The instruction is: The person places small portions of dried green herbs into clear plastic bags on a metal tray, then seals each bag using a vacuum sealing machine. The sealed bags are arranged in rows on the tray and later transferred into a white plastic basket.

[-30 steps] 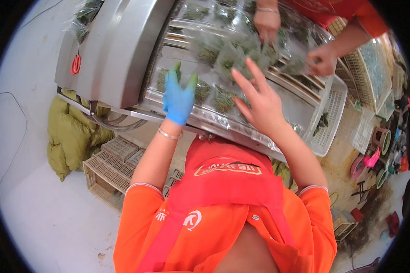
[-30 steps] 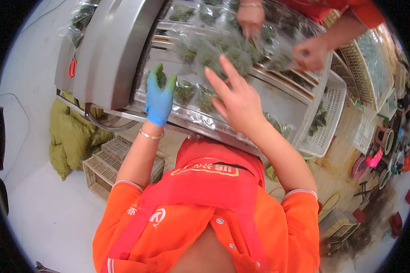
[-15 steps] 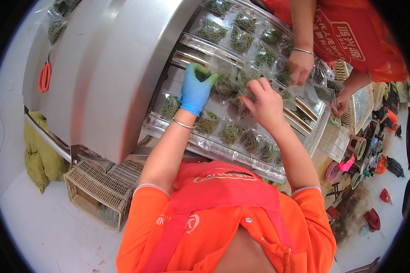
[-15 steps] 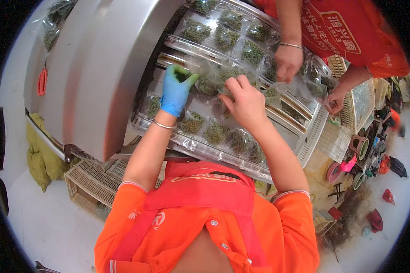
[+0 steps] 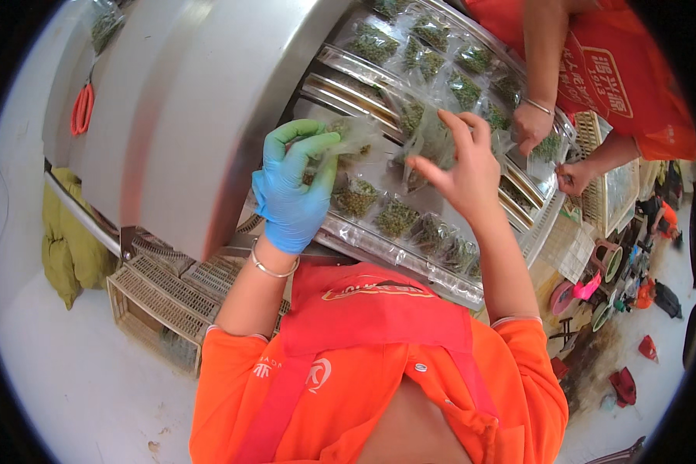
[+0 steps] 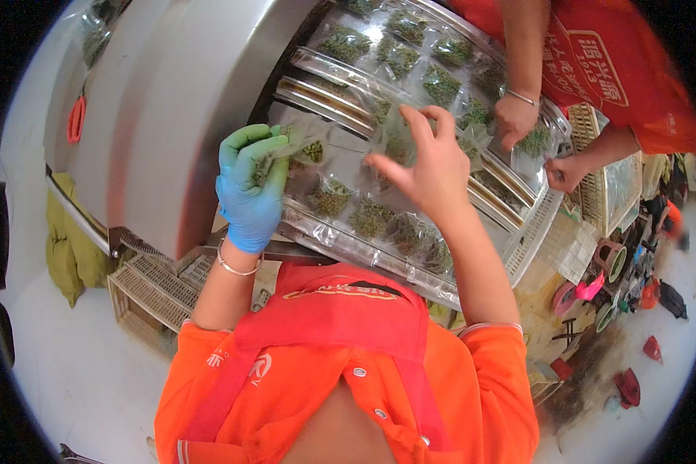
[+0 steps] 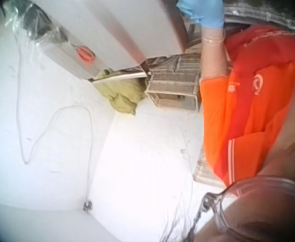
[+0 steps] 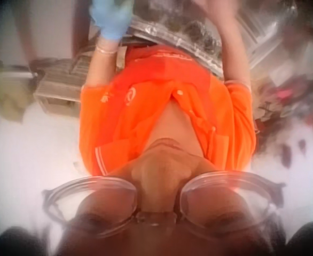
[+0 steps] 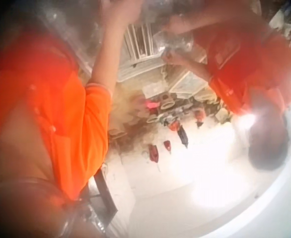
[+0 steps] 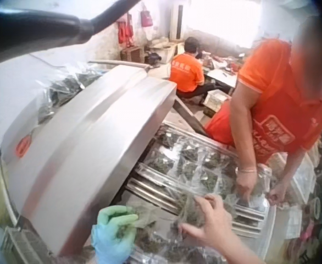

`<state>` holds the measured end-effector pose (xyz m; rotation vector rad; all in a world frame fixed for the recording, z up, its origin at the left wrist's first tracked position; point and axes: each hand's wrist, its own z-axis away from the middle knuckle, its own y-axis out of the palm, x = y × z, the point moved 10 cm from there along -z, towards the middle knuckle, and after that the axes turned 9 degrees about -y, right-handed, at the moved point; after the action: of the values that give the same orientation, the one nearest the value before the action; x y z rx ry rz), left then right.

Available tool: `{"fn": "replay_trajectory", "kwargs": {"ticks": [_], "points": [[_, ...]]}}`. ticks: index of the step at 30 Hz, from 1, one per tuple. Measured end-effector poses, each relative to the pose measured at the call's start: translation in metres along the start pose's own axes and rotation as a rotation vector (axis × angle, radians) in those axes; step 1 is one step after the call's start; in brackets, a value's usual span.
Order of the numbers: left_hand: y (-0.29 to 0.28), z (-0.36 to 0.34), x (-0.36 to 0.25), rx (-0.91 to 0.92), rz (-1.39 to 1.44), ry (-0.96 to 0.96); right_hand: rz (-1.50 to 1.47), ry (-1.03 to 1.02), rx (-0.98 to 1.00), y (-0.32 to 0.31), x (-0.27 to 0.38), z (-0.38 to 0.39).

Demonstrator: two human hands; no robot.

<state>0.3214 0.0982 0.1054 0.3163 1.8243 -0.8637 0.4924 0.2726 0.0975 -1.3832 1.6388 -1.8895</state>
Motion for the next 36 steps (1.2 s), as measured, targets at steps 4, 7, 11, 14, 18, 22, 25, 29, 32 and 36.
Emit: {"fn": "replay_trajectory", "kwargs": {"ticks": [4, 7, 11, 14, 18, 22, 25, 29, 32, 36], "points": [[0.016, 0.015, 0.041, 0.237, 0.404, -0.396, -0.357, -0.355, -0.112, -0.024, 0.074, 0.001], [0.035, 0.015, 0.036, 0.196, 0.73, -0.549, -0.644, -0.13, 0.031, 0.028, 0.053, -0.002], [0.038, 0.013, 0.07, 0.085, 0.838, -0.646, -1.182, 0.127, -0.128, 0.063, 0.026, 0.0], [0.034, 0.008, 0.094, -0.041, 0.864, -0.638, -1.47, 0.257, -0.248, 0.064, 0.019, -0.005], [0.025, -0.004, 0.095, -0.013, 0.755, -0.549, -1.061, 0.263, -0.124, 0.061, 0.035, -0.026], [0.023, -0.019, 0.097, 0.036, 0.629, -0.556, -0.778, 0.135, 0.149, 0.091, 0.041, -0.041], [0.028, -0.028, 0.13, 0.077, 0.307, -0.587, -0.626, 0.105, 0.278, 0.107, 0.046, -0.041], [0.043, -0.042, 0.138, 0.256, -0.653, -0.642, -0.089, -0.081, 0.35, 0.145, 0.045, -0.045], [0.05, -0.045, 0.137, 0.105, -0.758, -0.47, 0.112, -0.091, 0.391, 0.169, 0.037, -0.05], [0.062, -0.018, 0.091, 0.154, -0.774, 0.07, 0.143, -0.051, 0.282, 0.157, 0.019, -0.05]]}}
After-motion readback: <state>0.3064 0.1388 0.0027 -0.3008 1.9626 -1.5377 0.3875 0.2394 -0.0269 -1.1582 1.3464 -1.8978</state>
